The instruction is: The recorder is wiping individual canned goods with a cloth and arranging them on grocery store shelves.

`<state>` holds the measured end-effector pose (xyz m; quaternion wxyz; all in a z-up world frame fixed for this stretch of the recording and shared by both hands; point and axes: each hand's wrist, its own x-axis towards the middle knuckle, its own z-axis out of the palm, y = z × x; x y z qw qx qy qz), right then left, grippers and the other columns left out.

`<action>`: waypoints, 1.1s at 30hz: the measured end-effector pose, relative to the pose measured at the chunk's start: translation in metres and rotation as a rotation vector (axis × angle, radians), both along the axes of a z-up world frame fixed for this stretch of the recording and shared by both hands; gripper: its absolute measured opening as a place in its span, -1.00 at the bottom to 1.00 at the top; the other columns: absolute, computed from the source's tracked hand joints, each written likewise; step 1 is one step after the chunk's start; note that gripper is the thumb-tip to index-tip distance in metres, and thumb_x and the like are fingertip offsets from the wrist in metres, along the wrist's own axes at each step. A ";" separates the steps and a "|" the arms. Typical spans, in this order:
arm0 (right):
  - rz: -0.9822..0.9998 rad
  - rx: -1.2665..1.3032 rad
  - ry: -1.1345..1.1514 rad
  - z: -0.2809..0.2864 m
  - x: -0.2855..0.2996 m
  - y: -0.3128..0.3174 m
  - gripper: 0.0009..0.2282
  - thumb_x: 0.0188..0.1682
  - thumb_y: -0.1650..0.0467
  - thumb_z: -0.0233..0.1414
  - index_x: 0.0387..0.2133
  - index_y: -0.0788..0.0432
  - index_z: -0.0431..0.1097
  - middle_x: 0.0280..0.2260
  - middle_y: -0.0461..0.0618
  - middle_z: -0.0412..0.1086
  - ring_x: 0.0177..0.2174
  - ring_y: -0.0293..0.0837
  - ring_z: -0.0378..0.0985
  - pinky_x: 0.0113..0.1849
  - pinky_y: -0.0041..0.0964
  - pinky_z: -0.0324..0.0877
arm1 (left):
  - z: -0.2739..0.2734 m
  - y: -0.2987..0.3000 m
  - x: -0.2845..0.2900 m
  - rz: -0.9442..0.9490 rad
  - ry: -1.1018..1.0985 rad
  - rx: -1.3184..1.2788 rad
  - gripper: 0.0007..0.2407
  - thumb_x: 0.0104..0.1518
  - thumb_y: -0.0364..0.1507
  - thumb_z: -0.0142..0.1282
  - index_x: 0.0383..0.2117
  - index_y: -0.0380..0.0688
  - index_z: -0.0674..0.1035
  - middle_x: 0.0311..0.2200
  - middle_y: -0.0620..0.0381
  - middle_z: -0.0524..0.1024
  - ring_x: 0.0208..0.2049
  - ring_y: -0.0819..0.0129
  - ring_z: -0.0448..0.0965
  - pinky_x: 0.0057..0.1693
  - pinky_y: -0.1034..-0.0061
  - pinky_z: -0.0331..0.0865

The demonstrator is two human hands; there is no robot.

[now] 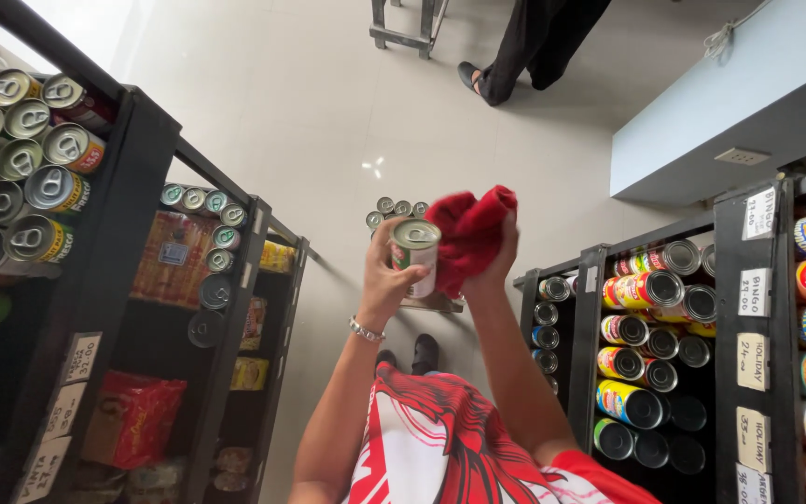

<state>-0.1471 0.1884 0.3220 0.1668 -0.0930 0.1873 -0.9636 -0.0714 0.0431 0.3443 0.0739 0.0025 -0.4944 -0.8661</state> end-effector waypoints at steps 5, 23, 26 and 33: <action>-0.023 0.349 0.069 -0.007 0.046 -0.026 -0.40 0.03 0.24 0.05 0.34 0.00 0.01 0.27 -0.08 0.19 0.21 -0.10 0.28 0.21 -0.06 0.24 | 0.019 -0.005 0.012 0.227 -0.040 -0.274 -0.42 -0.06 -0.22 0.49 0.02 -0.30 0.47 -0.10 0.02 0.54 -0.04 0.30 0.55 0.10 0.39 0.49; -0.179 0.924 0.631 0.048 0.059 -0.085 -0.53 0.19 0.43 -0.14 0.37 0.27 -0.03 0.27 0.17 0.11 0.27 -0.01 0.21 0.29 -0.09 0.14 | 0.009 -0.039 0.054 0.499 0.093 -0.131 -0.04 -0.06 0.13 0.37 0.38 -0.30 0.26 0.24 -0.02 0.42 0.31 0.24 0.42 0.42 0.38 0.34; -0.216 0.697 0.712 0.074 0.065 -0.097 -0.48 0.24 0.43 -0.11 0.41 0.19 -0.19 0.33 0.17 0.03 0.31 0.03 0.16 0.35 -0.05 0.17 | 0.012 -0.036 0.068 0.686 0.096 -0.158 -0.14 -0.04 0.06 0.43 0.26 -0.31 0.30 0.10 0.04 0.45 0.17 0.34 0.46 0.32 0.42 0.36; -0.030 0.721 1.343 0.075 0.090 -0.106 -0.53 0.20 0.39 -0.12 0.37 0.24 0.00 0.37 0.29 -0.02 0.33 0.23 0.09 0.30 0.03 0.13 | 0.022 -0.019 0.142 1.108 0.038 -0.333 -0.24 0.01 0.05 0.37 0.20 -0.27 0.37 0.02 0.11 0.51 0.07 0.41 0.51 0.23 0.48 0.42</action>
